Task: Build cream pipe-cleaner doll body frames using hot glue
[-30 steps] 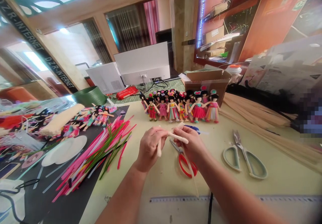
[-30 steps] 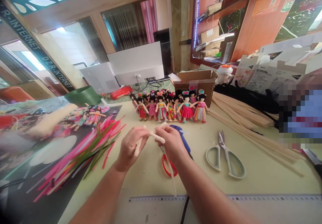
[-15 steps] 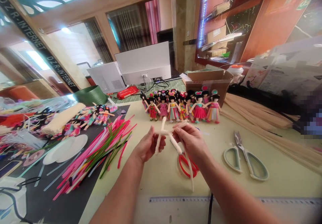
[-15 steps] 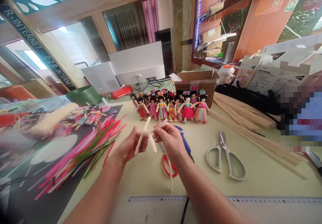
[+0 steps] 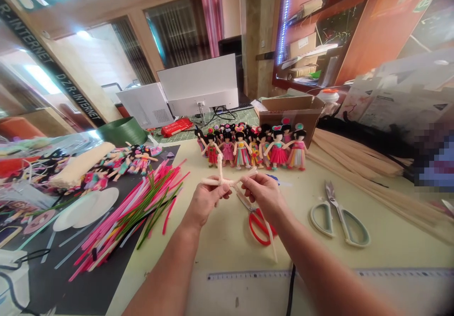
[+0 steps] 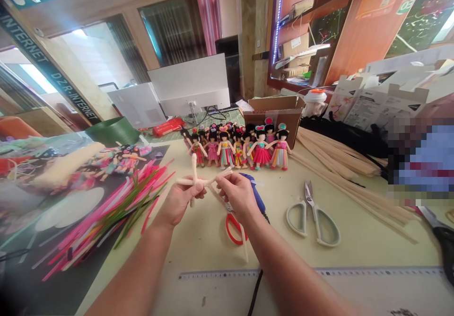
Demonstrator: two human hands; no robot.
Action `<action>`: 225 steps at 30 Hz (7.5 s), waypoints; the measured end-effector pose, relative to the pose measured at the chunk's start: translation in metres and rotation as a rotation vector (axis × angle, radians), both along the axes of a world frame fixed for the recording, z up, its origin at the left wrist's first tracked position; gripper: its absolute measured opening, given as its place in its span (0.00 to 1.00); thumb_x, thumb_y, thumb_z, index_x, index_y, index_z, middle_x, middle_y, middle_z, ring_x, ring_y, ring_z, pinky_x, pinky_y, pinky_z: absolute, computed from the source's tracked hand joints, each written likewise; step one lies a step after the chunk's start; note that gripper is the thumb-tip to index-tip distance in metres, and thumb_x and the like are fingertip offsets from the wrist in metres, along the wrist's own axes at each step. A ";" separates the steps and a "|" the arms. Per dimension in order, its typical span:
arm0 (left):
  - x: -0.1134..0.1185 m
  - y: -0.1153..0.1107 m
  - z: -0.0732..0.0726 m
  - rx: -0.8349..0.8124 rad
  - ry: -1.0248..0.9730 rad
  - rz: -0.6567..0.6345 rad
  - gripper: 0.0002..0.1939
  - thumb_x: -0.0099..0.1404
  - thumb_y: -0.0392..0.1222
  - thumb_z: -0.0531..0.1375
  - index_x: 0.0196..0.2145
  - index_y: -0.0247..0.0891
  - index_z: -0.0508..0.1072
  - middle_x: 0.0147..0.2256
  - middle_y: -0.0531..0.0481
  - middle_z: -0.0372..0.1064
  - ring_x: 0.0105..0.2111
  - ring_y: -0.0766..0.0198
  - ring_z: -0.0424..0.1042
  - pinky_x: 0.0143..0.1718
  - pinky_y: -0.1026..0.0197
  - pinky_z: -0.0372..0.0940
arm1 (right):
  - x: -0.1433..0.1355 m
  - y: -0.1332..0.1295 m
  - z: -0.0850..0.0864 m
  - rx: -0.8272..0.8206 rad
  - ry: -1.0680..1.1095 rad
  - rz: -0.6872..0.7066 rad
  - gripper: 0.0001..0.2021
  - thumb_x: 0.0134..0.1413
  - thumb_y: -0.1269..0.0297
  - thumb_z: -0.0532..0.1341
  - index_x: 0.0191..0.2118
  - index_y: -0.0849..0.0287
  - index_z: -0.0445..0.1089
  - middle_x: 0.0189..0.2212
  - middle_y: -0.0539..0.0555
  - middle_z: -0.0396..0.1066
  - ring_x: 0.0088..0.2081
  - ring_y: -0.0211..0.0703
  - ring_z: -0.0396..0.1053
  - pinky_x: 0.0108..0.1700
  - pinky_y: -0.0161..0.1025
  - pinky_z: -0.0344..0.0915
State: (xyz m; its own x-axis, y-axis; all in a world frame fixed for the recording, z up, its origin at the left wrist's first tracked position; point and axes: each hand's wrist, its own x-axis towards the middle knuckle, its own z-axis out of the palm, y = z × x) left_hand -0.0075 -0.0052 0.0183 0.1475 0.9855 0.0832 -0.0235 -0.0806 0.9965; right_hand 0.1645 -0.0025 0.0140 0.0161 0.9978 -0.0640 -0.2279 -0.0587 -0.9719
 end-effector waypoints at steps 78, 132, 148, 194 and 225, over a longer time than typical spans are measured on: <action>-0.002 0.003 -0.007 -0.124 0.085 0.206 0.23 0.55 0.60 0.63 0.37 0.37 0.70 0.35 0.48 0.69 0.34 0.64 0.67 0.33 0.63 0.60 | -0.006 -0.012 0.008 0.184 0.243 0.030 0.08 0.48 0.61 0.66 0.27 0.58 0.68 0.20 0.45 0.62 0.21 0.32 0.55 0.25 0.34 0.51; -0.010 -0.001 0.005 -0.393 -0.226 -0.403 0.23 0.59 0.53 0.60 0.45 0.33 0.75 0.32 0.42 0.74 0.22 0.66 0.69 0.24 0.64 0.61 | 0.002 -0.011 0.016 0.293 0.169 -0.103 0.08 0.52 0.60 0.65 0.32 0.58 0.69 0.27 0.49 0.69 0.29 0.36 0.70 0.30 0.34 0.67; 0.011 -0.001 -0.007 -0.354 -0.554 -0.073 0.18 0.55 0.49 0.67 0.38 0.33 0.75 0.30 0.50 0.68 0.24 0.72 0.64 0.26 0.68 0.61 | -0.010 -0.012 0.005 0.263 0.036 -0.016 0.08 0.49 0.59 0.67 0.32 0.57 0.72 0.24 0.49 0.70 0.26 0.37 0.69 0.28 0.34 0.66; 0.021 -0.016 0.003 -0.557 -0.231 -0.574 0.43 0.55 0.76 0.46 0.41 0.32 0.75 0.19 0.49 0.65 0.16 0.66 0.65 0.16 0.66 0.53 | 0.009 -0.007 0.019 0.275 0.280 -0.084 0.09 0.50 0.59 0.66 0.33 0.59 0.70 0.23 0.48 0.70 0.24 0.34 0.66 0.26 0.33 0.61; 0.022 -0.009 -0.012 0.007 -0.249 0.095 0.13 0.54 0.47 0.68 0.30 0.36 0.74 0.23 0.54 0.66 0.21 0.73 0.59 0.24 0.66 0.55 | -0.013 -0.015 0.005 0.099 0.202 0.061 0.11 0.49 0.57 0.66 0.26 0.61 0.72 0.20 0.50 0.69 0.21 0.34 0.64 0.22 0.32 0.61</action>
